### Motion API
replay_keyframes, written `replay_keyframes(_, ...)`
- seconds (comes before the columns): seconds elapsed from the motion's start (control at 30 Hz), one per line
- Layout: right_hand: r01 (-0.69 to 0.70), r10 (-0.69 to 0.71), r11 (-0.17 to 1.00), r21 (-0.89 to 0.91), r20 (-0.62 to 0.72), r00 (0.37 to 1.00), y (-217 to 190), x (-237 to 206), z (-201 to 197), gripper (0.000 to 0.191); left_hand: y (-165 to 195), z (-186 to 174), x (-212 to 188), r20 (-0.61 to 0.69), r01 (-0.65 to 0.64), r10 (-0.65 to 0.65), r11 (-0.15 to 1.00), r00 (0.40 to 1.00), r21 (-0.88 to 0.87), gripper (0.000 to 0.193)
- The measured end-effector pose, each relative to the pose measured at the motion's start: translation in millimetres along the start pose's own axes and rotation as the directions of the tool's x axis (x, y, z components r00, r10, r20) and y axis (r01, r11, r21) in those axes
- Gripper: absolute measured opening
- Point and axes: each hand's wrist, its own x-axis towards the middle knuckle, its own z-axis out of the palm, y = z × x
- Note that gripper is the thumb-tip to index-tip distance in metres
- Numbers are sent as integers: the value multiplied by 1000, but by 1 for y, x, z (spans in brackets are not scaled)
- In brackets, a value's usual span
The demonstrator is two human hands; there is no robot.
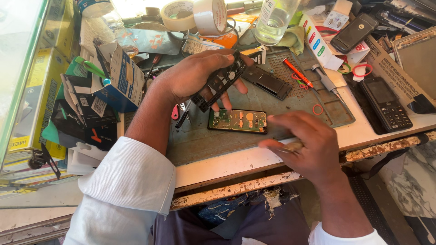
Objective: The person disassembles a mobile phone on a workbench with a screwdriver, removes the casing and internal parts, and cleans the circuit board with a small tool.
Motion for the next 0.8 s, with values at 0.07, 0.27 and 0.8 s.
replay_keyframes(0.07,-96,96,995,-7,-35,995,3,-4,0,63,0,-1,1,9,7,-7,999,1000,-35,53)
replay_keyframes(0.27,-117,113,991,-58,-65,991,21,-13,5,58,-4,0,3,-28,39,-40,999,999,-29,51)
replay_keyframes(0.8,-142,120,951,-276,-97,988,80,-5,-22,36,-20,-5,18,-49,-50,74,925,996,378,51)
